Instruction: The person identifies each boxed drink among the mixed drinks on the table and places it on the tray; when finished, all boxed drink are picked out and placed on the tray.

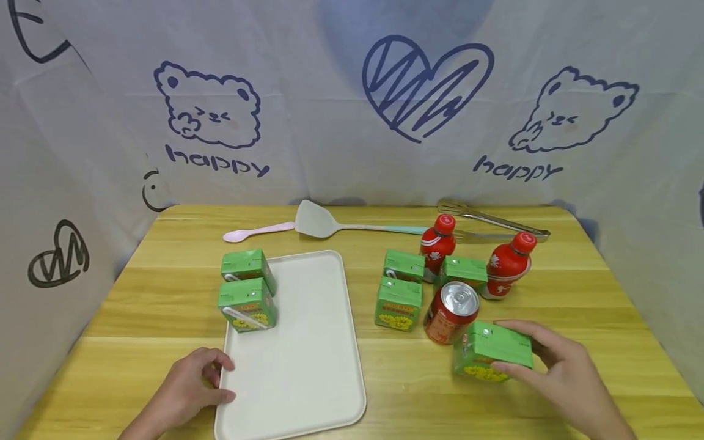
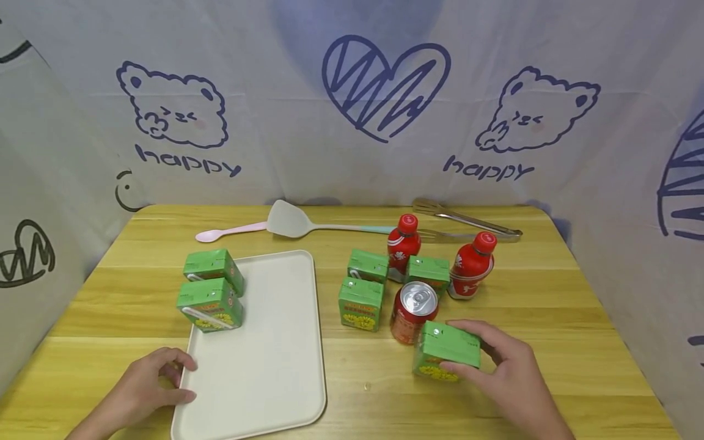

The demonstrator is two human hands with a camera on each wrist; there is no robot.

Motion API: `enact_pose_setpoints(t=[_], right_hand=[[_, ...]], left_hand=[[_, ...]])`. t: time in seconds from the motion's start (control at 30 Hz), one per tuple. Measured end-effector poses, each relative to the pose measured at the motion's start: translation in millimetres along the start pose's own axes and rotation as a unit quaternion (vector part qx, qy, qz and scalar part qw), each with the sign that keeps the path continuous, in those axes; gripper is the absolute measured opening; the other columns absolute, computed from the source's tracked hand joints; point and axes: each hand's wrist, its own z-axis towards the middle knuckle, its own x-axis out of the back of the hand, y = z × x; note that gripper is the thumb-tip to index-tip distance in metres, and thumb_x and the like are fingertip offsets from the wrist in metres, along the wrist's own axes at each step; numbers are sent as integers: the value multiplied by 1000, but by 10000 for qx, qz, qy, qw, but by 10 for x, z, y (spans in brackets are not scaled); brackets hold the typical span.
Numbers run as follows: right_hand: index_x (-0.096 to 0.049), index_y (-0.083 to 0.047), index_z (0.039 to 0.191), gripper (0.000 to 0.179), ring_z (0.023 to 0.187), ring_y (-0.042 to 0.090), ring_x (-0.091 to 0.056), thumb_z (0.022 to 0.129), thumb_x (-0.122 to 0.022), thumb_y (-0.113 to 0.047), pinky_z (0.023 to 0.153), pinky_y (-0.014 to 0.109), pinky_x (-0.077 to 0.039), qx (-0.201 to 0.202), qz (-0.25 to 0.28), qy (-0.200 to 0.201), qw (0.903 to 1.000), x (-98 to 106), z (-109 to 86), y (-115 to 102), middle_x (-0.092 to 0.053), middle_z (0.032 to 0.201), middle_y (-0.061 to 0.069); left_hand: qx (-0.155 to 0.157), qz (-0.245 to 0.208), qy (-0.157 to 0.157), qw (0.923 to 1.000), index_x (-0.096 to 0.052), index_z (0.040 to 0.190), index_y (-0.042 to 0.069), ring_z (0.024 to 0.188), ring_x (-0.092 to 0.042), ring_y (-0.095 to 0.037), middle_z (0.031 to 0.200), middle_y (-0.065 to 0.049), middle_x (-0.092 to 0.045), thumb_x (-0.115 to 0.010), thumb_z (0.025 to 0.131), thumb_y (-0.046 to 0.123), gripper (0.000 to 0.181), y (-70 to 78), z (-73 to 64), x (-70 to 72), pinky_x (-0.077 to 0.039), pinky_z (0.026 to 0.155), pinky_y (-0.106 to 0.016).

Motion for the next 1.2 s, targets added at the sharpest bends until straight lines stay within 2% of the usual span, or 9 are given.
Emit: enact_pose_setpoints(t=[0.13,0.33,0.5,0.63,0.8,1.0,1.07,1.2], right_hand=[[-64,-11,115,50,93,-1,-60,69,-82,-6,80,10,-48,36,183,-149,9997,-67,40,-115,-63,110,-18],[-65,-10,115,49,94,2,-61,69,-83,-9,82,13,-49,322,558,-385,9972,-223,188,-311,-65,111,-9],[-65,-8,115,47,95,5,-61,71,-82,-11,81,19,-52,480,987,-711,9914,-353,299,-461,-66,111,-1],[-65,-12,114,46,94,8,-61,72,-82,-16,79,23,-54,402,1336,-1050,9846,-488,389,-570,-65,113,5],[-65,-12,114,46,94,12,-62,72,-82,-17,77,27,-55,417,1717,-1364,9748,-720,496,-701,-65,115,8],[-66,-18,114,48,100,11,-59,70,-84,-22,86,24,-50,500,1438,-1504,9768,-1058,609,-849,-67,114,-1],[-66,-18,114,48,98,10,-60,69,-84,-23,85,25,-50,562,1423,-1567,9757,-1163,640,-889,-68,113,-3],[-66,-16,115,47,98,11,-61,71,-83,-17,84,24,-51,471,1849,-1792,9651,-1377,704,-955,-67,114,0]], left_hand=[[62,-4,-20,10000,-62,95,10,71,-47,-15,82,-2,-54,-86,63,12,40,-1,2,-2,-39,56,-22],[113,10,-24,9999,-62,95,10,71,-47,-15,82,-3,-54,-86,64,12,40,7,-8,4,-38,56,-22],[64,23,-20,10000,-62,95,10,71,-47,-15,81,-3,-53,-86,63,12,40,7,-6,-2,-38,56,-22],[-45,73,-4,10000,-62,95,9,70,-47,-14,81,-2,-53,-86,63,12,40,-9,-3,-2,-38,56,-22],[-50,102,-6,9999,-62,95,10,70,-47,-14,81,-2,-54,-86,64,12,40,-22,0,-2,-38,56,-22],[-16,71,1,10000,-62,96,9,69,-46,-14,80,-2,-54,-86,63,11,40,-14,-15,0,-38,55,-22],[-7,44,4,10000,-62,96,9,68,-46,-14,80,-2,-54,-86,63,10,41,-10,-17,-4,-38,55,-22],[-3,14,28,10000,-62,96,9,69,-47,-14,80,-3,-54,-86,63,9,41,-7,-14,-7,-39,55,-22]])
